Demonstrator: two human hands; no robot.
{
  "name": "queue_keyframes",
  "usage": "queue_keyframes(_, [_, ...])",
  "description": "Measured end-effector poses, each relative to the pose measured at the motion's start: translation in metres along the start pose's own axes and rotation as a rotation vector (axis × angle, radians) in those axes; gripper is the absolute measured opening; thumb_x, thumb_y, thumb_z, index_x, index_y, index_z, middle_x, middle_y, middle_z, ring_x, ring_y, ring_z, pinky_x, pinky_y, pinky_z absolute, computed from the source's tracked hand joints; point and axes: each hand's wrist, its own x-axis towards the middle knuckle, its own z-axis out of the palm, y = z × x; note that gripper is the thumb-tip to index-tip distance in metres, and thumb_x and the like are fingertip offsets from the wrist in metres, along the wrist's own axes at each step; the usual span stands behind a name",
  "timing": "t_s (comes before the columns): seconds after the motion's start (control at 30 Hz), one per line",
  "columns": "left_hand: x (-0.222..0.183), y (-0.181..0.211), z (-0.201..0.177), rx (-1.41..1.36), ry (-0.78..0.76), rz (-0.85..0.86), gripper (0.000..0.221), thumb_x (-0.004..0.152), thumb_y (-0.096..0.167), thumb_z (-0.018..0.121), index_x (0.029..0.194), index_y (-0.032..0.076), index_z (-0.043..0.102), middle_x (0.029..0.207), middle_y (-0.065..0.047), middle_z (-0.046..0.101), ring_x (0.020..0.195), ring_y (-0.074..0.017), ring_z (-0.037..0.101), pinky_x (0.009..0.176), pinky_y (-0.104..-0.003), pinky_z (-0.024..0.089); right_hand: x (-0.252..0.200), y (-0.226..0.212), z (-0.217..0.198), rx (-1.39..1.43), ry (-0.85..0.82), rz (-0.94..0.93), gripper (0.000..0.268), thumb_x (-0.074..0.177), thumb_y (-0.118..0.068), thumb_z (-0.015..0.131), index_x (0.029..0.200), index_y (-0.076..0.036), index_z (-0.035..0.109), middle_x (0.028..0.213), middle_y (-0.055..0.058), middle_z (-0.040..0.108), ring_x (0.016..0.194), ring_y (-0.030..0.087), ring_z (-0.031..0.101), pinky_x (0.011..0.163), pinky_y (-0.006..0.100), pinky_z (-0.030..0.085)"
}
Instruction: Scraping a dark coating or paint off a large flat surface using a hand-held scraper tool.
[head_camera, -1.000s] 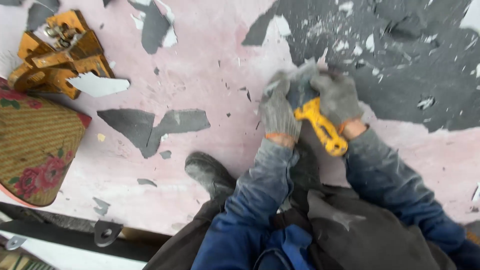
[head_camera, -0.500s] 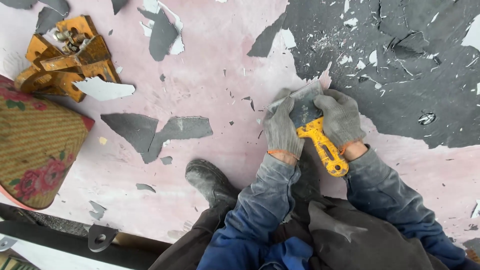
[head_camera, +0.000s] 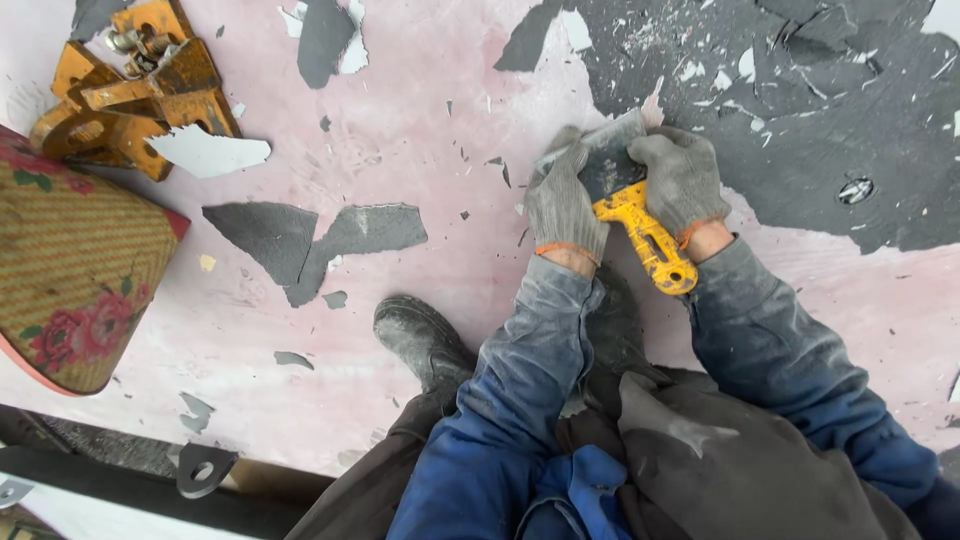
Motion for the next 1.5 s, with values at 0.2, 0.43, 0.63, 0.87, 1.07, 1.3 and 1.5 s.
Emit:
queue_keyframes(0.2, [0.049,-0.023,-0.010,0.701,-0.245,0.527,0.032,0.100,0.005,0.056,0.130,-0.001,0.063,0.129,-0.012,0.066,0.113,-0.0221,0.065,0.096,-0.036,0.058,0.088,0.044,-0.029,-0.834,0.051,-0.945,0.018,0.098,-0.008,0.065,0.112,-0.007,0.076,0.115,0.010,0.076,0.105,0.032,0.071,0.100,0.044,0.056])
queue_keyframes(0.43, [0.033,0.004,0.021,0.952,-0.004,0.672,0.033,0.097,0.006,0.060,0.129,-0.002,0.066,0.118,-0.015,0.070,0.106,-0.0242,0.067,0.092,-0.035,0.056,0.039,0.046,-0.029,-0.911,0.094,-0.968,0.021,0.083,-0.010,0.064,0.099,-0.012,0.076,0.113,0.014,0.075,0.109,0.035,0.069,0.095,0.044,0.052])
queue_keyframes(0.63, [0.009,-0.014,0.014,0.057,0.099,0.067,0.031,0.098,0.004,0.063,0.126,-0.008,0.066,0.109,-0.015,0.069,0.095,-0.0238,0.067,0.080,-0.037,0.057,0.042,0.033,-0.035,-0.795,-0.003,-0.875,0.016,0.096,-0.008,0.063,0.105,-0.003,0.075,0.112,0.013,0.073,0.110,0.036,0.068,0.100,0.045,0.054])
queue_keyframes(0.87, [0.011,-0.025,-0.001,-0.007,0.013,0.087,0.035,0.094,0.003,0.063,0.127,-0.006,0.064,0.110,-0.016,0.069,0.096,-0.0272,0.069,0.080,-0.038,0.060,0.029,0.039,-0.032,-0.780,0.004,-0.752,0.019,0.095,-0.008,0.064,0.106,-0.005,0.078,0.107,0.017,0.075,0.100,0.034,0.072,0.090,0.041,0.059])
queue_keyframes(1.07, [0.001,-0.029,0.005,-0.027,0.126,0.082,0.037,0.090,0.003,0.065,0.126,-0.002,0.066,0.111,-0.013,0.071,0.096,-0.0246,0.070,0.076,-0.037,0.062,0.050,0.056,-0.040,-0.606,-0.006,-0.586,0.019,0.096,-0.011,0.064,0.107,-0.008,0.078,0.106,0.013,0.077,0.098,0.029,0.073,0.089,0.040,0.058])
queue_keyframes(1.3, [0.016,-0.027,0.017,0.105,0.078,0.193,0.022,0.098,0.006,0.065,0.119,0.001,0.068,0.102,-0.012,0.070,0.086,-0.0219,0.066,0.069,-0.033,0.057,0.039,0.018,-0.035,-0.397,-0.171,-0.172,0.024,0.103,-0.015,0.054,0.118,-0.016,0.072,0.111,0.005,0.074,0.086,0.026,0.073,0.080,0.040,0.061])
queue_keyframes(1.5, [-0.045,-0.022,-0.017,-0.033,0.005,0.001,0.029,0.095,0.006,0.058,0.120,-0.010,0.063,0.107,-0.021,0.073,0.094,-0.0285,0.071,0.082,-0.039,0.062,0.024,0.078,-0.046,-0.890,-0.142,-0.607,0.025,0.094,-0.008,0.064,0.114,-0.009,0.078,0.115,0.010,0.076,0.103,0.032,0.071,0.094,0.042,0.056])
